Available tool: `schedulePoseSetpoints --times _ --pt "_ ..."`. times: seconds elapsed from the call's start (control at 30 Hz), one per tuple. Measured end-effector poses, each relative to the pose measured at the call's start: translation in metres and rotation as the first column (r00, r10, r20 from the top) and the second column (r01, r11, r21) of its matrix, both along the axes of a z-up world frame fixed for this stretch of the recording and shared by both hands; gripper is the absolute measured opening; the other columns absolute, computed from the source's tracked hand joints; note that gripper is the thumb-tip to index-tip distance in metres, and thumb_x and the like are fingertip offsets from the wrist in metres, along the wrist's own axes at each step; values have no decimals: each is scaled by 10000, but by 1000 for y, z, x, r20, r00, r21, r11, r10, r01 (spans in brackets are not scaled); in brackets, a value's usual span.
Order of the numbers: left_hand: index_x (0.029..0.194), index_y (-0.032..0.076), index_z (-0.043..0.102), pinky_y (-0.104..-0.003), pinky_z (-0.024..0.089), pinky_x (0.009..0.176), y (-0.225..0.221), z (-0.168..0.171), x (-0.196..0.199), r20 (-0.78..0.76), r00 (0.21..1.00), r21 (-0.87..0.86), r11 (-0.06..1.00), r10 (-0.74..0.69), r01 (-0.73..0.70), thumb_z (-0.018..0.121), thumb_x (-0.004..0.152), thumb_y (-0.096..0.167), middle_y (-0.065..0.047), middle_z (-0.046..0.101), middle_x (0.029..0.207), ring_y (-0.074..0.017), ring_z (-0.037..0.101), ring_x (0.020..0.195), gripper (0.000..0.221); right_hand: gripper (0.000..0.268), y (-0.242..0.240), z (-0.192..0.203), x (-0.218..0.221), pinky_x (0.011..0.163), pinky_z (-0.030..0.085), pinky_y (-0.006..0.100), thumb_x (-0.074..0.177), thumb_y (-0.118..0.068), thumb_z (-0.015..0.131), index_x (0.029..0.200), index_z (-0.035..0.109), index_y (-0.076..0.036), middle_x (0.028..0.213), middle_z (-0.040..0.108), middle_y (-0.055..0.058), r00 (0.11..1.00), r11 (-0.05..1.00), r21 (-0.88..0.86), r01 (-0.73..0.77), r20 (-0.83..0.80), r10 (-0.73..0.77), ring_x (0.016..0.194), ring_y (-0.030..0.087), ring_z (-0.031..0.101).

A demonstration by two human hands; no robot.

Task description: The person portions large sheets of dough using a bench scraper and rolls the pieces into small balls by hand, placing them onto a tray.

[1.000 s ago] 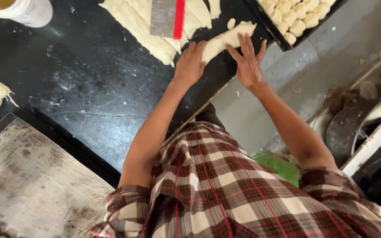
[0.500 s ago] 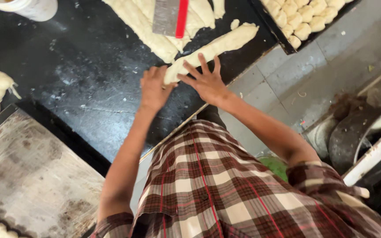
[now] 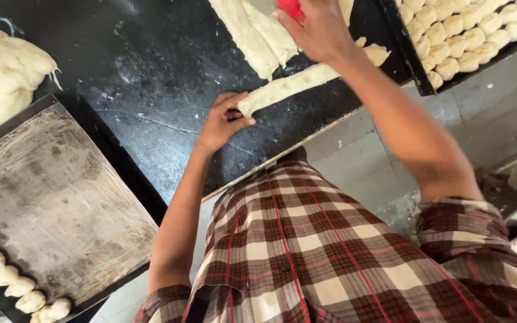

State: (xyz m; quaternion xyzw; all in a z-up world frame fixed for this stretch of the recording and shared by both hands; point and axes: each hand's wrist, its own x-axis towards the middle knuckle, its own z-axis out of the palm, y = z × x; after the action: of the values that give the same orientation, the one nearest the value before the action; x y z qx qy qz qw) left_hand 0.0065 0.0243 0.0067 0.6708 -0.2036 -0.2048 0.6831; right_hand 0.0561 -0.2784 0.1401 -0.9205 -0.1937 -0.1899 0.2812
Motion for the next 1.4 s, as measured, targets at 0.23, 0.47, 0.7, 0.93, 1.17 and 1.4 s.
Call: schedulePoseSetpoints --times 0.23,0.47,0.7,0.93,1.17,1.4 --pt "1181 30 724 -261 537 663 -20 17 -9 168 966 267 935 194 -235 830 892 53 -84 685 1052 -138 648 757 309 397 104 18 -54 574 547 503 982 -142 626 1285 400 -19 786 686 205 804 911 22 412 -479 -352 662 403 707" --pt "1113 4 692 -253 542 653 -23 9 0 200 955 222 939 221 -263 785 869 21 -85 664 990 -122 661 796 262 394 51 -26 -41 702 550 569 1055 -162 625 1347 400 -24 862 709 254 824 902 56 429 -434 -365 823 471 704" --pt "1159 16 674 -234 536 694 -18 -3 -6 86 976 144 967 198 -208 751 926 -3 -44 622 1010 -96 617 837 246 488 28 -37 -74 627 533 574 988 -201 678 1319 396 21 780 676 280 757 866 -62 496 -458 -467 720 492 673" --pt "1180 37 657 -219 497 711 -12 -8 -12 -77 982 167 973 172 -157 746 946 -34 -19 623 1002 -82 580 824 260 438 -18 -47 -90 590 537 549 1067 -215 632 1353 379 -2 770 692 240 758 825 -126 551 -338 -558 706 478 677" --pt "1139 58 566 -280 453 1045 -35 37 -5 97 957 4 961 274 -276 622 972 -123 -34 530 1249 -131 544 1177 252 376 -58 -22 -80 602 554 518 1050 -223 638 1340 436 -98 805 692 229 694 786 36 617 -496 -522 732 453 715" --pt "1203 105 544 -339 500 1084 -87 79 24 -474 862 -411 820 182 -399 596 1029 -33 -48 537 1353 -164 557 1252 229 402 -96 -11 -75 640 492 584 1001 -211 708 1282 460 -64 786 668 271 692 801 -12 599 -495 -525 763 507 653"
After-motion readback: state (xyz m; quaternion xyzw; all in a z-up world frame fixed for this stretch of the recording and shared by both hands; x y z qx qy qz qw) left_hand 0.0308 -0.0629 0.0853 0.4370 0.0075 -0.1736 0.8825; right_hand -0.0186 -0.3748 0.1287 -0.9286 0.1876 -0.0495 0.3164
